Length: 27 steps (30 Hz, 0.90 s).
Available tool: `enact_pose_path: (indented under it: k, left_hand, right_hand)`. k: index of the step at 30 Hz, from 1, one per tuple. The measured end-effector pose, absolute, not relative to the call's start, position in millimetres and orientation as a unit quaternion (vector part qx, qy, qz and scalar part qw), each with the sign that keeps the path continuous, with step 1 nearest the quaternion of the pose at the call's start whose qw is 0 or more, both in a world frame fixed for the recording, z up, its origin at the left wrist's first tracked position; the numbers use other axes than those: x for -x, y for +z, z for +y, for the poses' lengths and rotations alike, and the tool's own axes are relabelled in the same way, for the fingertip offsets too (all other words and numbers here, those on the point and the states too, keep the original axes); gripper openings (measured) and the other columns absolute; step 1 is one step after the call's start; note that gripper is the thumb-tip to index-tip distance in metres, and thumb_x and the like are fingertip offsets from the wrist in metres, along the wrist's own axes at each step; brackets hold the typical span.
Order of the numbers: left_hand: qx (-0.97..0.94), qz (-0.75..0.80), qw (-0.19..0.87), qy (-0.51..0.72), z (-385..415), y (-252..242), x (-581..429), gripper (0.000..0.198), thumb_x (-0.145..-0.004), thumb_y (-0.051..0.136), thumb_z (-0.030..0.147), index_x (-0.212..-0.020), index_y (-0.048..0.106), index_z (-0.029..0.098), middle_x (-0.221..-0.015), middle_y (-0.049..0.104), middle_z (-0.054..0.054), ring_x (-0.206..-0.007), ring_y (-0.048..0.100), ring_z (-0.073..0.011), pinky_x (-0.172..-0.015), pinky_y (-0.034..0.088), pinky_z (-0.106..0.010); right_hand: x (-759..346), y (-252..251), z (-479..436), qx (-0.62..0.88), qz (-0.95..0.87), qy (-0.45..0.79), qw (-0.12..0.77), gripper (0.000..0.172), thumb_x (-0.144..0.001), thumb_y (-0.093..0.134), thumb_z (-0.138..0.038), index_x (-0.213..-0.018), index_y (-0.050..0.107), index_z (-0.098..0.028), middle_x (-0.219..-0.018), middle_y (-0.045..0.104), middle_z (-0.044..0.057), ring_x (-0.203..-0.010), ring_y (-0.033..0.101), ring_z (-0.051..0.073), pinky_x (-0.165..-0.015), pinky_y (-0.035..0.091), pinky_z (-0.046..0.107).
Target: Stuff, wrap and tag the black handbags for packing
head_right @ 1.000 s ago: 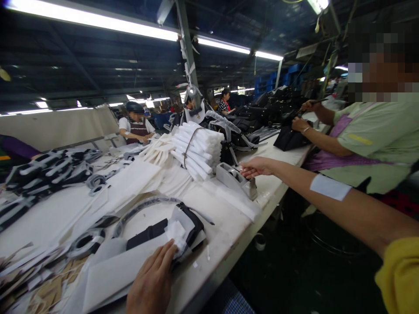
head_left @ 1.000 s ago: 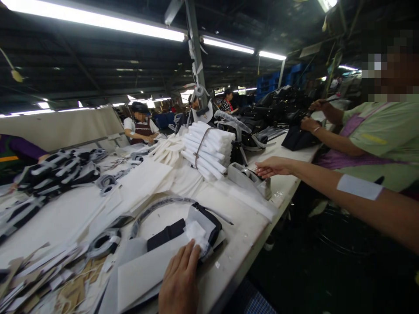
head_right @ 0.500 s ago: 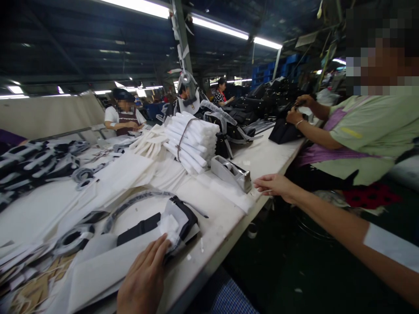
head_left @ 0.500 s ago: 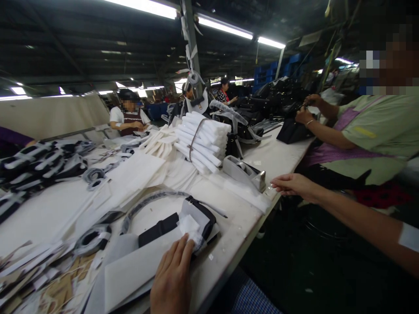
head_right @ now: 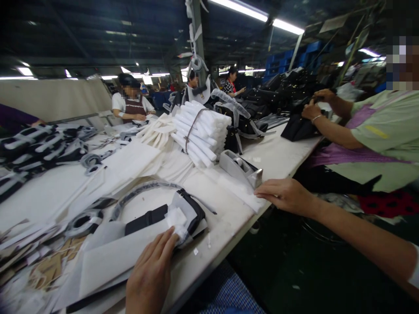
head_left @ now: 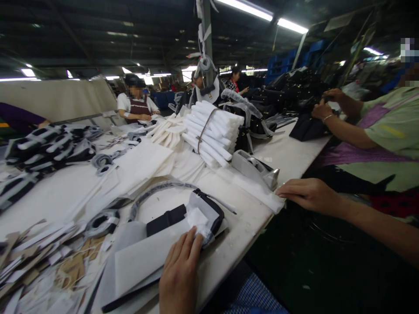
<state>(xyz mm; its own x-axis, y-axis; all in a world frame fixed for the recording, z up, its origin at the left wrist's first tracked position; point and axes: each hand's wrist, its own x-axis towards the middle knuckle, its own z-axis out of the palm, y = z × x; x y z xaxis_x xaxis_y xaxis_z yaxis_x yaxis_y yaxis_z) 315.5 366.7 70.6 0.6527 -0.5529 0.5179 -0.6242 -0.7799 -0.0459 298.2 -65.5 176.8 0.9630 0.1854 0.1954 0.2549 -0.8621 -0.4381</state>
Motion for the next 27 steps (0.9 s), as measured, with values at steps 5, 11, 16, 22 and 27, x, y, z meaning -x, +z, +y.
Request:
enact_pose_path:
  k: [5, 11, 16, 22, 27]
  left_hand:
    - [-0.92, -0.298, 0.098, 0.233, 361.7, 76.6, -308.0, 0.051, -0.09, 0.046, 0.0, -0.133, 0.059, 0.024, -0.146, 0.055, -0.004, -0.129, 0.056, -0.025, -0.106, 0.048, -0.042]
    - [-0.918, -0.277, 0.12, 0.258, 354.0, 78.9, -306.8, 0.029, -0.099, 0.051, 0.018, -0.125, 0.062, 0.023, -0.141, 0.06, -0.005, -0.124, 0.059, -0.0249, -0.103, 0.051, -0.041]
    - [-0.909, -0.251, 0.147, 0.3, 349.4, 70.5, -308.0, 0.025, -0.101, 0.049, 0.026, -0.12, 0.065, 0.025, -0.138, 0.062, -0.005, -0.123, 0.059, -0.0232, -0.102, 0.052, -0.039]
    - [-0.908, -0.257, 0.159, 0.292, 350.7, 79.1, -307.5, 0.032, -0.104, 0.037, 0.027, -0.119, 0.065, 0.024, -0.136, 0.063, -0.005, -0.124, 0.058, -0.0221, -0.101, 0.052, -0.036]
    - [-0.921, -0.244, 0.145, 0.267, 346.6, 93.4, -312.3, 0.026, -0.101, 0.04, 0.021, -0.11, 0.065, 0.02, -0.144, 0.056, -0.011, -0.11, 0.063, -0.0242, -0.089, 0.056, -0.037]
  right_hand:
    - [-336.6, 211.8, 28.8, 0.908, -0.372, -0.028, 0.19, 0.015, -0.094, 0.061, -0.032, -0.098, 0.074, -0.025, -0.087, 0.073, 0.004, -0.079, 0.067, 0.017, -0.073, 0.047, 0.027]
    - [-416.4, 214.5, 120.5, 0.839, -0.528, 0.051, 0.126, 0.025, -0.094, 0.061, -0.041, -0.08, 0.07, -0.022, -0.071, 0.066, 0.0, -0.067, 0.059, 0.014, -0.062, 0.036, 0.027]
    - [-466.1, 196.2, 175.7, 0.807, -0.572, 0.138, 0.047, 0.02, -0.087, 0.068, -0.038, -0.075, 0.071, -0.023, -0.071, 0.068, -0.001, -0.064, 0.057, 0.013, -0.056, 0.029, 0.026]
    - [-487.0, 174.3, 205.7, 0.789, -0.579, 0.196, -0.063, 0.01, -0.084, 0.073, -0.035, -0.083, 0.075, -0.026, -0.079, 0.074, 0.001, -0.069, 0.062, 0.016, -0.055, 0.026, 0.028]
    - [-491.0, 173.6, 218.6, 0.802, -0.551, 0.198, -0.113, 0.008, -0.076, 0.08, -0.032, -0.073, 0.074, -0.027, -0.067, 0.069, -0.002, -0.058, 0.058, 0.014, -0.051, 0.022, 0.029]
